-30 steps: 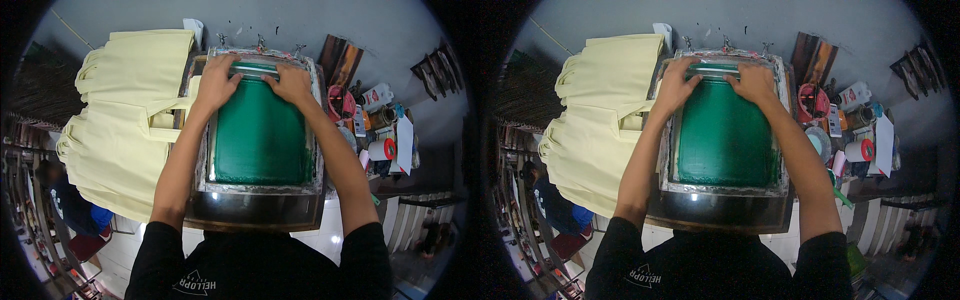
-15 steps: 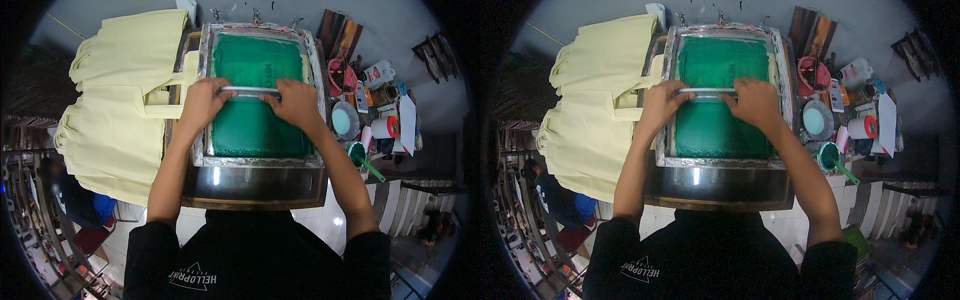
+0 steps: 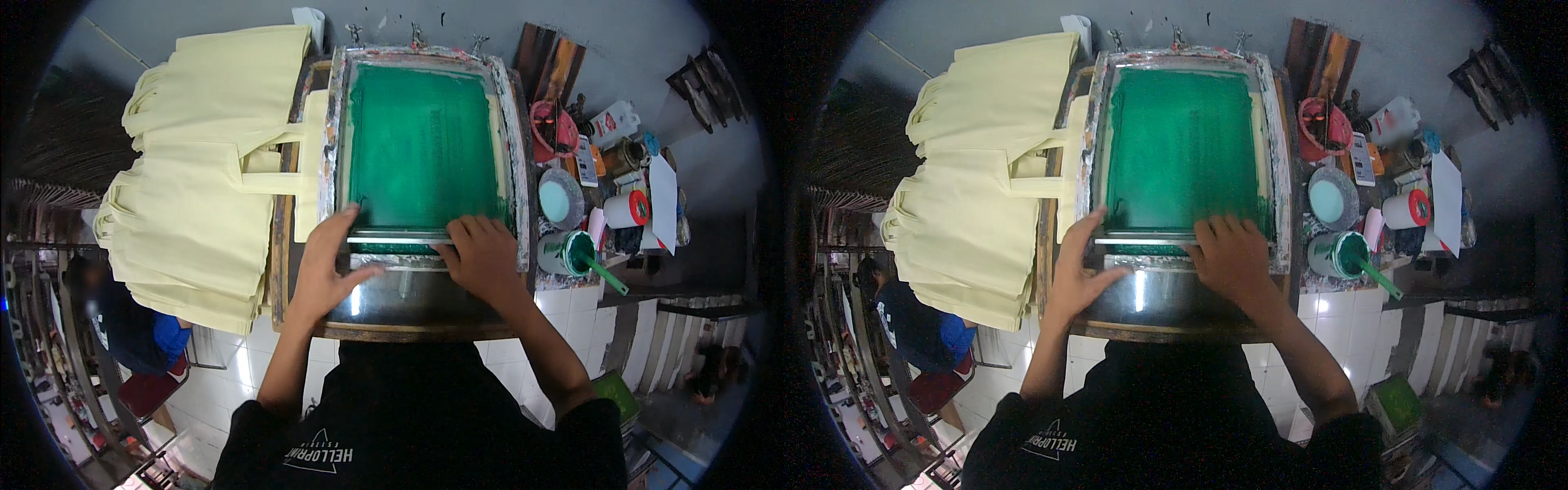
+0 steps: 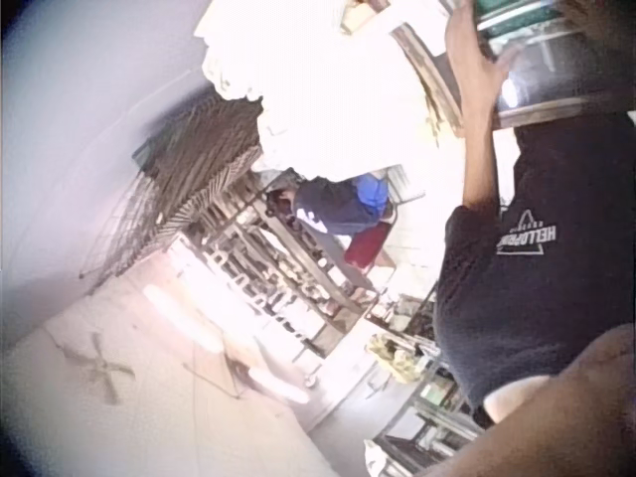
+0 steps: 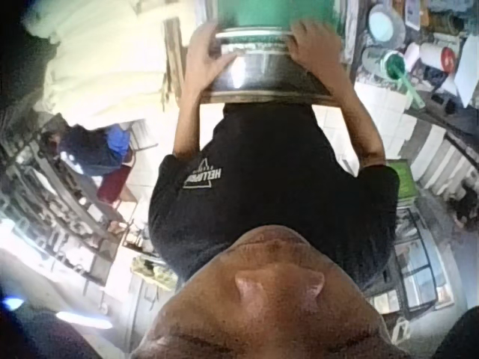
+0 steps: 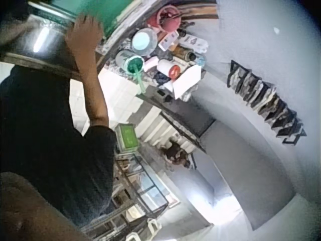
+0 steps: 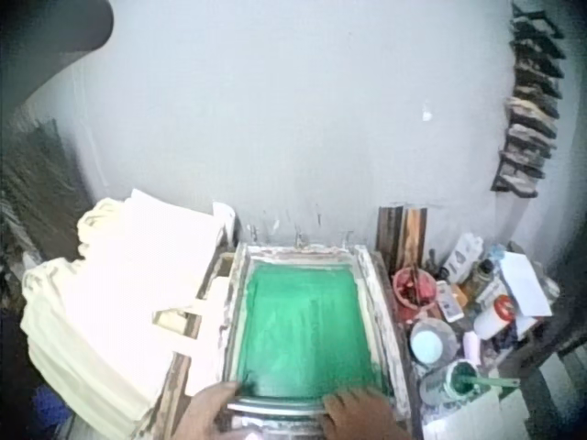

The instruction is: The person performs screen printing on yellow tote bags, placing each bag on the printing frame, pulling a squeegee across the screen to apply green ink, and then moving the printed bag to a stack.

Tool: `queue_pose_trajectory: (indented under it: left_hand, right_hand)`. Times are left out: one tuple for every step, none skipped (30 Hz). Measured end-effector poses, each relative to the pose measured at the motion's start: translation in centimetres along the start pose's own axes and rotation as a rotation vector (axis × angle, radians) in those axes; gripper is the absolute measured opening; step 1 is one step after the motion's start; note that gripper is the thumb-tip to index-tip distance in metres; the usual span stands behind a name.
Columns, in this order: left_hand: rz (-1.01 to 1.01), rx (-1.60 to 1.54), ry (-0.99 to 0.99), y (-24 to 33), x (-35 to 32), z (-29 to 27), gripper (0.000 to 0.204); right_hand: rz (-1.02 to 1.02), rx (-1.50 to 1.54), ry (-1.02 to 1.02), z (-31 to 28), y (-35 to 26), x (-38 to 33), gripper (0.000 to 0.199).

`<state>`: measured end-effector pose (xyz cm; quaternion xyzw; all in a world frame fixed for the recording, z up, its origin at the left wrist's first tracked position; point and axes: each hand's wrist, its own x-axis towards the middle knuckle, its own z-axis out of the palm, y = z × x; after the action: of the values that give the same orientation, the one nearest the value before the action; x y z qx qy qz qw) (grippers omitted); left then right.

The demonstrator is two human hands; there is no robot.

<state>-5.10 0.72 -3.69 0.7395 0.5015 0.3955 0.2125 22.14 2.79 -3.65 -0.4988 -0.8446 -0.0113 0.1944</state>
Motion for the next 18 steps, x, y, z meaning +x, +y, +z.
queue_pose_trajectory:
  left_hand:
    - [0.081, 0.101, -0.045, -1.2, -0.7, -0.4, 0.116]
    - [0.069, 0.164, -0.024, -2.0, -1.5, -0.5, 0.119]
    - [0.059, 0.228, 0.001, -2.2, -1.7, -0.6, 0.121]
    - [0.048, 0.292, 0.027, -2.4, -2.0, -0.7, 0.124]
    - [0.131, 0.301, 0.057, -2.6, -2.4, -0.6, 0.128]
    - [0.15, 0.254, 0.14, -2.5, -1.9, -1.1, 0.129]
    - [0.166, 0.199, 0.218, -2.0, -1.5, -1.6, 0.131]
    - [0.181, 0.143, 0.294, -1.3, -0.9, -2.2, 0.133]
    - [0.171, 0.136, 0.338, -0.1, 0.7, -3.0, 0.136]
    - [0.199, 0.055, 0.401, 0.3, 2.3, -3.5, 0.139]
    - [0.216, -0.045, 0.482, 1.9, 4.4, -3.7, 0.134]
    - [0.232, -0.149, 0.559, 3.2, 6.3, -3.6, 0.129]
    - [0.206, -0.24, 0.562, 2.9, 7.5, -4.0, 0.122]
    - [0.182, -0.342, 0.565, 2.0, 8.4, -4.3, 0.115]
    - [0.155, -0.44, 0.561, 0.9, 8.7, -4.7, 0.108]
    - [-0.131, 0.051, 0.385, -2.2, 7.8, -5.5, 0.086]
    - [-0.165, 0.294, 0.197, -2.3, 8.9, -5.5, 0.072]
    - [-0.195, 0.415, 0.101, -3.8, 8.7, -5.3, 0.068]
  right_hand:
    - [-0.006, 0.023, 0.005, -0.1, 0.1, -0.3, 0.03]
    - [0.006, 0.056, -0.006, -0.4, 0.2, -0.3, 0.028]
    - [0.014, 0.088, -0.014, -0.5, 0.4, -0.1, 0.026]
    - [0.023, 0.119, -0.022, -0.7, 0.6, 0.0, 0.024]
    - [0.0, 0.12, 0.054, -1.3, 0.6, -0.1, 0.024]
    - [-0.023, 0.121, 0.135, -2.5, 0.2, 0.1, 0.024]
    - [-0.041, 0.122, 0.209, -4.0, -0.1, 0.3, 0.024]
    - [-0.052, 0.075, 0.268, -5.4, 0.0, 1.2, 0.025]
    - [-0.066, 0.03, 0.325, -7.0, 0.1, 2.3, 0.026]
    - [-0.076, -0.021, 0.38, -8.8, 0.2, 3.6, 0.028]
    - [-0.105, -0.038, 0.432, -10.4, 0.6, 5.2, 0.028]
    - [-0.131, -0.059, 0.482, -12.0, 1.1, 7.1, 0.028]
    - [-0.152, -0.077, 0.498, -13.5, 1.5, 9.1, 0.027]
    - [-0.173, -0.107, 0.513, -14.9, 1.8, 10.8, 0.028]
    - [-0.153, -0.13, 0.513, -16.3, 2.4, 12.7, 0.026]
    - [-0.14, -0.147, 0.51, -17.6, 2.4, 14.3, 0.026]
    - [-0.052, -0.118, 0.432, -19.3, 1.4, 15.5, 0.029]
    - [0.032, -0.081, 0.359, -21.5, -0.2, 16.8, 0.032]
